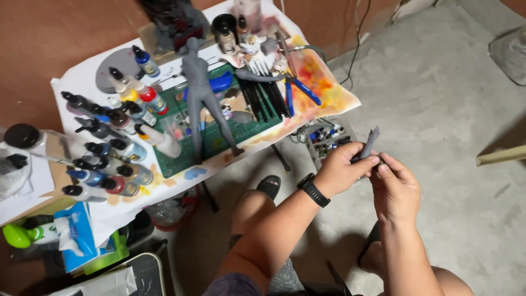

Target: Cleaning and removing support material from a 3D printed miniature part using a hobby knife

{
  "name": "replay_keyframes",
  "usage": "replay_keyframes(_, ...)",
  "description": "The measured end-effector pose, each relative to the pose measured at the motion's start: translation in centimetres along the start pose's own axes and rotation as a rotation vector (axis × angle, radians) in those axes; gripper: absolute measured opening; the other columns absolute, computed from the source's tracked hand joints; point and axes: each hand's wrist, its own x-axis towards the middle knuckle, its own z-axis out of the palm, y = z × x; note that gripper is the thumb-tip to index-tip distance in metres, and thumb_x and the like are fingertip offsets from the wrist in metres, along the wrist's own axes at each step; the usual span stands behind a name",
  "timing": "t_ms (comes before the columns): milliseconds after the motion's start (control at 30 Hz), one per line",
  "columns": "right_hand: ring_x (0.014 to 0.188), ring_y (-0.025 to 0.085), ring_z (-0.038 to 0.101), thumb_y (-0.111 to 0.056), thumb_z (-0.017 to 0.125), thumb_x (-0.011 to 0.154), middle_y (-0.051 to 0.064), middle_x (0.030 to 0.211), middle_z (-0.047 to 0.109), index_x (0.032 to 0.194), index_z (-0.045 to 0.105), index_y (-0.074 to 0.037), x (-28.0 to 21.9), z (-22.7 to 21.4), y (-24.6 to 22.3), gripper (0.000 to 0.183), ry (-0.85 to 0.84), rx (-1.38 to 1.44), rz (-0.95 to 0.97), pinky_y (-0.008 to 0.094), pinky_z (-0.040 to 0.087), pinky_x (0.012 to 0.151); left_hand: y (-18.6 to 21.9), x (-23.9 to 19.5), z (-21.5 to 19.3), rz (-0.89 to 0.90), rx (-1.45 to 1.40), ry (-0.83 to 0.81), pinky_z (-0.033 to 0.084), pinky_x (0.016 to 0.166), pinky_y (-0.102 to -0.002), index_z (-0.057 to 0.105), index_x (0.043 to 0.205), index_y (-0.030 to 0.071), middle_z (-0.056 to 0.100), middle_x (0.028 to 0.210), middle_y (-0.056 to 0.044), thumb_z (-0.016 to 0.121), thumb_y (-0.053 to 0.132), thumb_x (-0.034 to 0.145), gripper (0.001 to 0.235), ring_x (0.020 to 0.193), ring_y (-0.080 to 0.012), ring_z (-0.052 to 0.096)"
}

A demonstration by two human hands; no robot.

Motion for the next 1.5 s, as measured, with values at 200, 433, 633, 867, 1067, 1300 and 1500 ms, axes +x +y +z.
replay_keyframes(200,0.103,0.033,0.076,0.015,0.068,0.091,0.023,0.108,0.072,0.11,0.065,0.006,0.2,3.4,1.2,0.022,-0.03,0.058,0.039,0.048,0.064,0.094,-0.1,-0.4,-4.1,-0.012,-0.045,0.033,0.053,0.054,-0.021,0.071,0.104,0.01,0.062,0.062,-0.003,0.071,0.02,0.095,0.013,0.06,-0.0065,0.061)
replay_keyframes(433,0.089,0.012,0.072,0.012,0.081,0.08,0.004,0.095,0.068,0.111,0.067,-0.001,0.2,0.3,2.3,0.037,-0.029,-0.236,-0.063,0.025,0.063,0.079,-2.7,-0.3,-3.5,-0.081,-0.028,-0.069,0.048,0.053,-0.023,0.071,0.09,0.007,0.06,0.061,-0.003,0.074,0.013,0.085,0.008,0.061,-0.0084,0.057)
replay_keyframes(633,0.082,0.022,0.071,0.018,0.075,0.081,0.015,0.096,0.069,0.107,0.07,0.002,-1.1,-1.2,2.5,0.032,-0.013,-0.069,-0.026,0.03,0.06,0.068,1.0,-1.1,-1.8,-0.192,0.041,-0.062,0.042,0.049,-0.019,0.071,0.081,0.009,0.056,0.056,0.001,0.068,0.008,0.082,0.004,0.055,-0.0067,0.053)
replay_keyframes(867,0.073,0.025,0.07,0.011,0.069,0.094,0.022,0.092,0.07,0.109,0.071,0.007,-1.0,-2.1,0.6,0.016,-0.04,-0.167,-0.117,0.037,0.062,0.061,1.1,-0.6,0.4,-0.128,0.187,-0.066,0.042,0.05,-0.022,0.072,0.083,0.007,0.055,0.055,-0.002,0.071,0.007,0.083,0.002,0.055,-0.0076,0.051)
replay_keyframes(1067,0.065,0.024,0.072,0.009,0.073,0.093,0.018,0.09,0.071,0.105,0.077,0.006,0.0,-4.5,-0.7,0.013,-0.027,-0.613,-0.543,0.035,0.06,0.056,-1.5,-0.8,1.1,-0.134,0.094,-0.069,0.043,0.052,-0.019,0.073,0.091,0.007,0.058,0.058,-0.002,0.075,0.013,0.089,0.006,0.057,-0.0072,0.054)
replay_keyframes(1300,0.087,0.024,0.069,0.005,0.078,0.087,0.019,0.104,0.071,0.119,0.073,0.006,-0.3,-4.1,-2.1,0.033,-0.227,-0.603,-0.521,0.038,0.058,0.076,-2.5,-0.8,1.9,-0.32,-0.089,-0.005,0.036,0.045,-0.018,0.065,0.082,0.003,0.048,0.05,-0.004,0.075,0.006,0.086,0.011,0.047,-0.0071,0.045)
replay_keyframes(1500,0.075,0.027,0.073,0.001,0.057,0.104,0.021,0.094,0.069,0.108,0.069,0.012,-0.6,-5.2,0.7,0.017,-0.056,-0.135,-0.14,0.038,0.062,0.069,0.6,-1.0,1.5,-0.211,0.142,-0.134,0.043,0.058,-0.021,0.073,0.085,0.006,0.064,0.06,-0.005,0.079,0.009,0.082,0.007,0.06,-0.0075,0.053)
